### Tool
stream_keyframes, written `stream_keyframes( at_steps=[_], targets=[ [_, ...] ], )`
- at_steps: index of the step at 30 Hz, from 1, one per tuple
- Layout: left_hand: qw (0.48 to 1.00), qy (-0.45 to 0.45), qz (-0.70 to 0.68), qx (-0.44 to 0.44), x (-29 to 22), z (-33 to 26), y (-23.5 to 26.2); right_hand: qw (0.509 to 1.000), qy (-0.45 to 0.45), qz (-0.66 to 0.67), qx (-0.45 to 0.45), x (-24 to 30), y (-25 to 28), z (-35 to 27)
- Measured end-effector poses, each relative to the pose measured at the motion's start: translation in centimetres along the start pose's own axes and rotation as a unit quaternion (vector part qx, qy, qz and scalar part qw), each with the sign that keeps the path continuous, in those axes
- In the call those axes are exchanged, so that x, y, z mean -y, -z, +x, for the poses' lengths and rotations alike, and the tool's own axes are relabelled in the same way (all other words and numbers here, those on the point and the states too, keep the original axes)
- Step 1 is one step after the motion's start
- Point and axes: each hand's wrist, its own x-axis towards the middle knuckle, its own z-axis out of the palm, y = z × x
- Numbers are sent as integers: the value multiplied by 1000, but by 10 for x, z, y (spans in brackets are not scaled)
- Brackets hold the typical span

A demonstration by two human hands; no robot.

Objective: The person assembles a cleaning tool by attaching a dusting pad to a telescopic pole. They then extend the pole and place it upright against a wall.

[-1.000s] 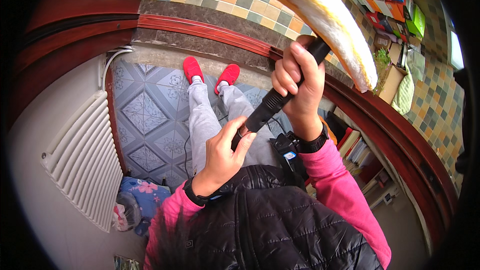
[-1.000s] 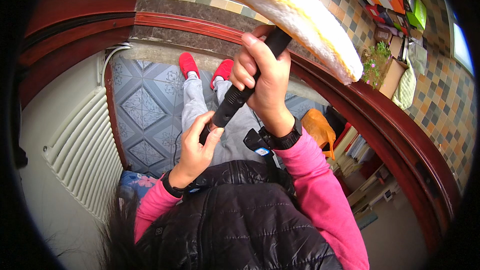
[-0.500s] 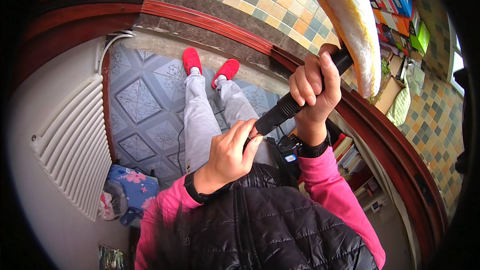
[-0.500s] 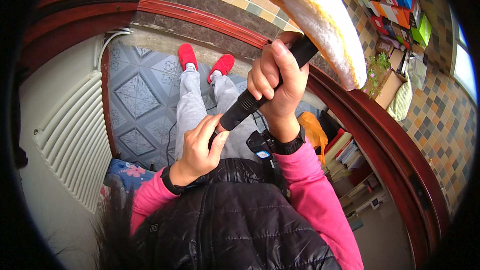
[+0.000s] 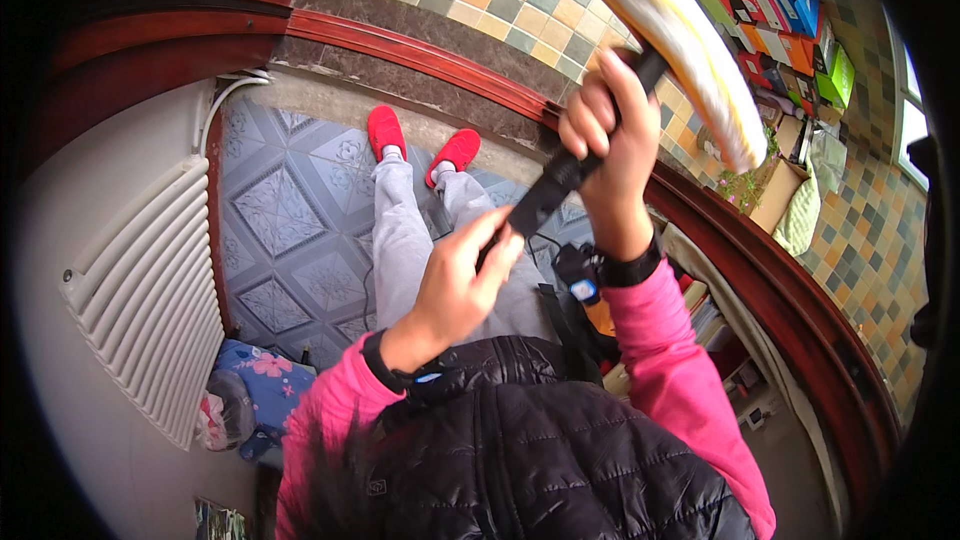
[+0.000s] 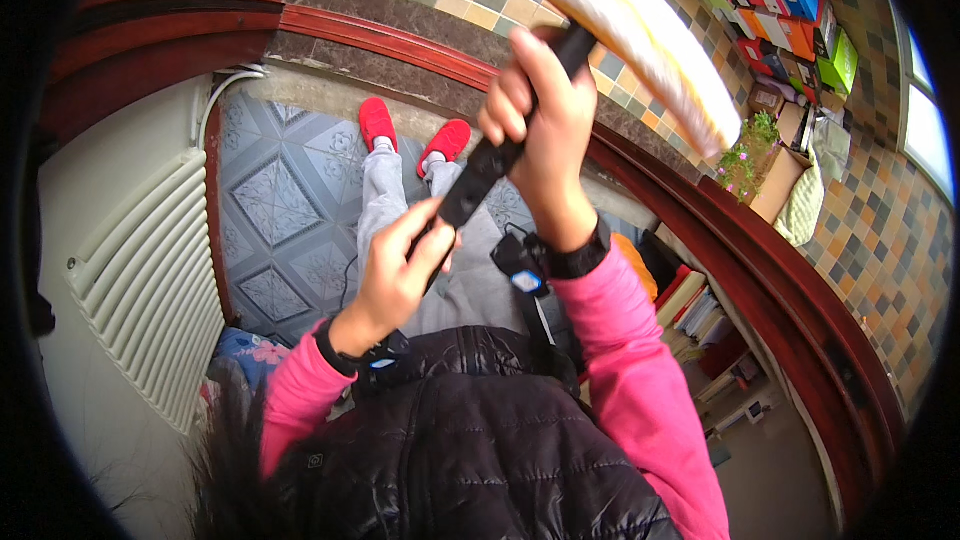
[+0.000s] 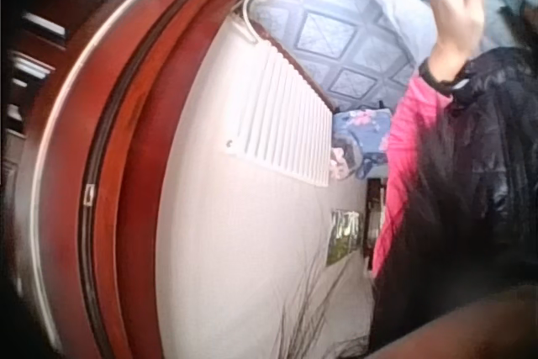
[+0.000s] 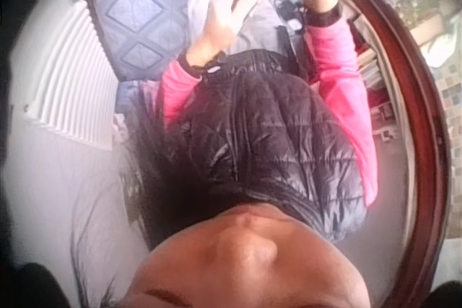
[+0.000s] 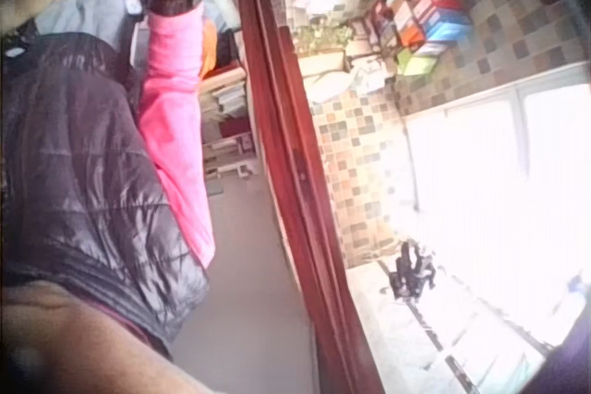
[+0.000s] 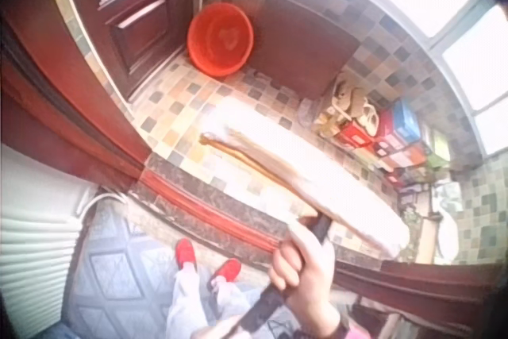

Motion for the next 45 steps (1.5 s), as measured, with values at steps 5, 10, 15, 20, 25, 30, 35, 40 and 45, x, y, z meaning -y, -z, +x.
stream_keyframes(
  at_steps=[5,10,15,20,25,30,35,40,45],
  targets=[
    [965,87,-240,53,2,60,19,996,-21,-76,-31,-15,-10,74],
    [955,120,-271,19,14,70,23,993,-37,-106,-27,-37,1,81],
    [935,116,-335,28,37,76,27,989,-68,-121,-54,-52,17,84],
    [952,63,-294,59,69,57,35,984,-83,-133,-89,-61,34,97],
    [904,307,-195,226,87,-20,64,985,-81,-117,-95,-52,43,103],
    [825,392,-325,244,61,-45,71,991,-107,-30,-71,-37,22,103],
    [800,371,-382,277,13,-53,49,993,-118,22,16,-1,-12,97],
    [873,330,-294,208,-7,-62,35,996,-77,-8,45,20,-45,77],
    [965,201,160,-52,9,-64,29,991,1,-124,-58,18,-73,61]
  ],
)
